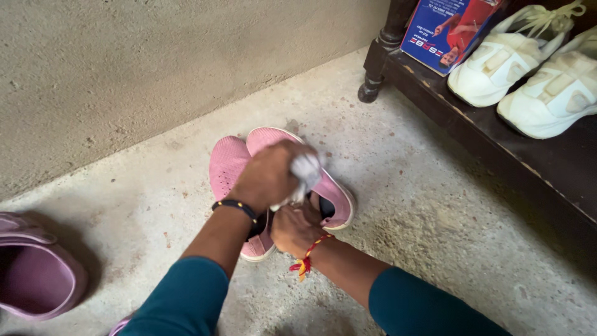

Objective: The person wipes a pair of pink slip-on shoes with a white cloth, then places them on a wooden shoe rack. Next, the person wipes a pair of pink children's clogs and places them on the same rack.

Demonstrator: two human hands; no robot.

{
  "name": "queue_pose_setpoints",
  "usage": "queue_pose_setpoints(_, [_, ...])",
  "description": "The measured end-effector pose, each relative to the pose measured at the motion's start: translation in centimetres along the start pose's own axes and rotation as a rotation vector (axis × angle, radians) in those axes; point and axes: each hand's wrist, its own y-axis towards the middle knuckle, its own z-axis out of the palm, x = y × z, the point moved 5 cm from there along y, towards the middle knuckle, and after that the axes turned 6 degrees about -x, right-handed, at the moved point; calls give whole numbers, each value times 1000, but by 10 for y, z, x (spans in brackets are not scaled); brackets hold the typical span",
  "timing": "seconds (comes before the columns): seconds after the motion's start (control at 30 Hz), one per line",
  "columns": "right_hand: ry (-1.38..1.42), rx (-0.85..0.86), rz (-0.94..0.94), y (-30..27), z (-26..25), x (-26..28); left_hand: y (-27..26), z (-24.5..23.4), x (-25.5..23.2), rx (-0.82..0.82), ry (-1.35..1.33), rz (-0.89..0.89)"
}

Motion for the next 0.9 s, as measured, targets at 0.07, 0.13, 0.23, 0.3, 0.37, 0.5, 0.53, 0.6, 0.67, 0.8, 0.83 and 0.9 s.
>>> queue_pose_setpoints(0.07, [-2, -30, -17, -2, -7, 5, 7, -18, 7, -232, 66, -10])
queue_pose_setpoints(0.13, [-87, 5, 14, -4, -9, 7, 13, -19, 19, -229, 140, -302])
queue_pose_setpoints(0.23, [-248, 130, -91, -3, -4, 9, 16, -8, 13, -94, 237, -437])
queue_pose_setpoints(0.3, [-194, -20, -167, 1, -5, 9, 18, 2, -3, -12, 312, -324])
queue_pose_setpoints(0.37, [31, -415, -203, -6, -12, 4, 10, 12, -26, 22, 394, -112])
queue_pose_setpoints(0.5, [134, -182, -105, 0, 20, -9, 1, 23, -55, 244, 442, 94])
queue_pose_setpoints(0.53, [122, -153, -105, 0, 23, -10, -2, 23, -63, 239, 459, 155])
queue_pose_setpoints(0.6, [98, -142, -116, 1, 25, -6, -3, 19, -68, 273, 513, 214])
queue_pose_setpoints(0.67, [67, -178, -132, -1, 22, -2, 0, 18, -64, 344, 584, 210])
queue_pose_setpoints(0.8, [-75, -333, -157, -4, 6, 5, 13, 7, -51, 127, 590, 121])
queue_pose_setpoints(0.83, [-87, -362, -145, -5, 4, 6, 12, 9, -48, 121, 595, 92])
queue_pose_setpoints(0.9, [-93, -427, -135, -5, 0, 10, 11, 12, -45, 112, 603, 60])
